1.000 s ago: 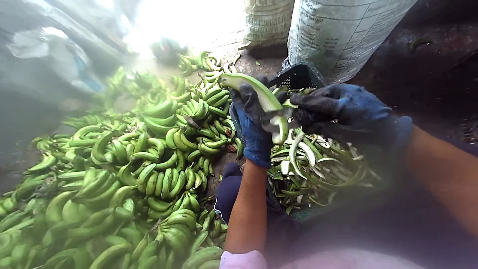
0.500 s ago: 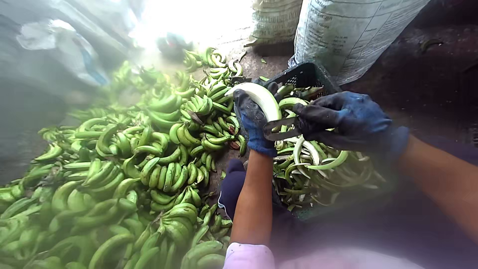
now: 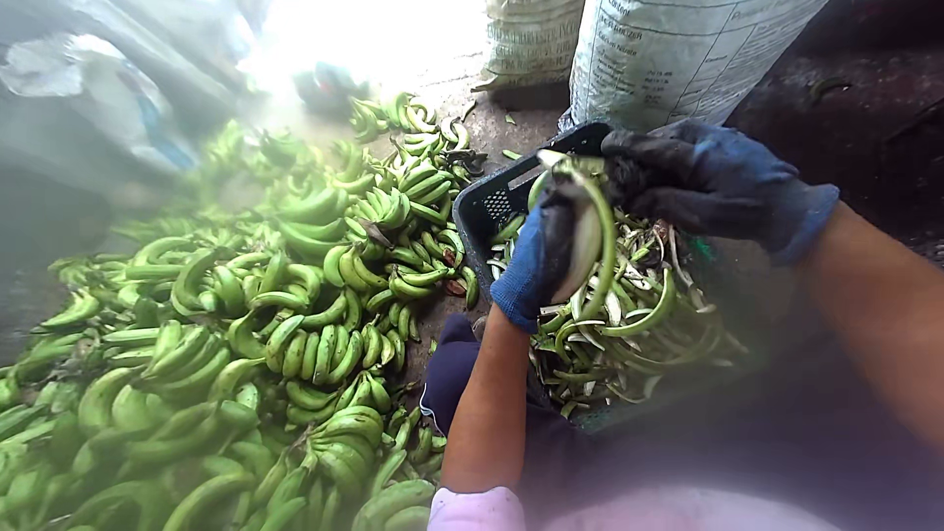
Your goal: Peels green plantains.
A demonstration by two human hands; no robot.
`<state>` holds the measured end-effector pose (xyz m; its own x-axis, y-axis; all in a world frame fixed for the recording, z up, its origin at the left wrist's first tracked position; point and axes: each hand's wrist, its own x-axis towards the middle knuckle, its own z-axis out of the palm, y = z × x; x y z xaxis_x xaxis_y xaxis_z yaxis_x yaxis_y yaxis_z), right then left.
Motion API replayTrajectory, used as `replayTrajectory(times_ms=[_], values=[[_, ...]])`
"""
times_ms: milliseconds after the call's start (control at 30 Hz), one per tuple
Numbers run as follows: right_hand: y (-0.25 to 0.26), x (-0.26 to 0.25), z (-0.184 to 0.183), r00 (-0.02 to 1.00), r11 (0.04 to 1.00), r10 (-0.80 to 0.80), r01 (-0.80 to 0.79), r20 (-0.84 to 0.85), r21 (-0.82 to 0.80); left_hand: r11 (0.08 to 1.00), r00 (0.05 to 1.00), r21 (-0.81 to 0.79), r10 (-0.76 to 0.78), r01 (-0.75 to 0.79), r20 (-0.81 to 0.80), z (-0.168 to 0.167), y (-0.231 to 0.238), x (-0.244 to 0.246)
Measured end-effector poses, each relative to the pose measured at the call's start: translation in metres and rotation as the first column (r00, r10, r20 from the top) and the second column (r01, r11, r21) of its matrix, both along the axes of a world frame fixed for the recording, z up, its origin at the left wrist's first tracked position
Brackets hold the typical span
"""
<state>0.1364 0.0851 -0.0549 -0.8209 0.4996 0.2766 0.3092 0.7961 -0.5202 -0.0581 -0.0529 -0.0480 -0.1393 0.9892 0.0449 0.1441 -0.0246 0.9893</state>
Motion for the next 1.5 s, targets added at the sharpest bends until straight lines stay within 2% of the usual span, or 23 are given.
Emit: replayTrajectory(times_ms=[100,167,200,233,267,300,367,400,467,633,767,867,967,1100,1200,1267,1333,1400,1467,1500], values=[[0.004,-0.001,0.007,0.984,0.949,-0.089,0.130,0.154,-0.287,0.970,0.934,-0.109,-0.240,0.218,-0.264,-0.010,-0.003,0.006],[0.007,-0.001,-0.004,0.972,0.925,-0.142,0.197,0.185,-0.324,0.972,0.947,-0.161,-0.207,0.171,-0.246,-0.021,0.004,0.007],[0.004,-0.002,-0.005,0.976,0.933,-0.143,0.189,0.166,-0.307,0.982,0.985,-0.160,-0.123,0.103,-0.120,-0.021,0.009,0.005],[-0.003,-0.005,-0.004,0.984,0.951,-0.121,0.153,0.132,-0.270,0.991,0.995,-0.129,-0.012,0.025,0.098,-0.020,0.014,0.004],[-0.011,-0.008,-0.003,0.994,0.975,-0.079,0.094,0.081,-0.203,0.996,0.936,-0.085,0.058,-0.030,0.346,-0.018,0.018,0.001],[-0.018,-0.011,-0.005,1.000,0.992,-0.025,0.026,0.013,-0.126,0.997,0.832,-0.026,0.069,-0.066,0.551,-0.019,0.023,-0.004],[-0.033,-0.015,-0.009,0.991,0.995,0.089,-0.083,-0.098,0.063,0.990,0.658,0.017,0.079,-0.138,0.749,-0.019,0.027,-0.015],[-0.035,-0.016,-0.015,0.983,0.979,0.133,-0.111,-0.125,0.171,0.982,0.599,-0.005,0.120,-0.191,0.791,-0.019,0.030,-0.020],[-0.034,-0.014,-0.021,0.977,0.939,0.174,-0.127,-0.125,0.319,0.966,0.571,0.002,0.150,-0.258,0.807,-0.022,0.033,-0.027],[-0.038,-0.014,-0.007,0.973,0.860,0.166,-0.063,-0.161,0.507,0.928,0.515,0.069,0.139,-0.365,0.846,-0.032,0.039,-0.039],[-0.036,-0.016,-0.004,0.975,0.824,0.148,-0.028,-0.168,0.566,0.913,0.564,0.049,0.207,-0.405,0.799,-0.038,0.040,-0.043],[-0.032,-0.012,-0.006,0.988,0.858,0.096,-0.021,-0.120,0.513,0.926,0.585,0.081,0.164,-0.369,0.794,-0.030,0.037,-0.035],[-0.031,-0.012,-0.006,0.996,0.936,0.053,-0.023,-0.076,0.350,0.938,0.589,0.108,0.115,-0.329,0.800,-0.016,0.032,-0.020],[-0.029,-0.011,-0.001,0.998,0.993,-0.053,0.048,0.043,0.105,0.943,0.730,0.218,0.036,-0.250,0.682,-0.013,0.028,-0.003],[-0.031,-0.013,0.001,0.995,0.994,-0.082,0.077,0.060,0.071,0.957,0.793,0.228,0.003,-0.179,0.610,-0.012,0.027,-0.007],[-0.030,-0.014,-0.001,0.992,0.994,-0.093,0.087,0.089,0.067,0.968,0.798,0.138,0.086,-0.208,0.597,-0.008,0.024,-0.004],[-0.027,-0.015,-0.008,0.989,0.992,-0.110,0.103,0.104,0.073,0.957,0.843,0.054,0.223,-0.285,0.490,-0.009,0.022,-0.001],[-0.028,-0.017,-0.009,0.983,0.991,-0.133,0.132,0.126,0.022,0.928,0.889,0.031,0.347,-0.372,0.298,-0.007,0.020,0.003],[-0.029,-0.018,-0.005,0.969,0.974,-0.185,0.203,0.163,-0.101,0.928,0.927,0.066,0.357,-0.366,0.110,-0.008,0.020,0.008],[-0.028,-0.017,-0.003,0.958,0.949,-0.224,0.256,0.176,-0.183,0.953,0.954,0.056,0.298,-0.297,-0.017,-0.010,0.018,0.010]])
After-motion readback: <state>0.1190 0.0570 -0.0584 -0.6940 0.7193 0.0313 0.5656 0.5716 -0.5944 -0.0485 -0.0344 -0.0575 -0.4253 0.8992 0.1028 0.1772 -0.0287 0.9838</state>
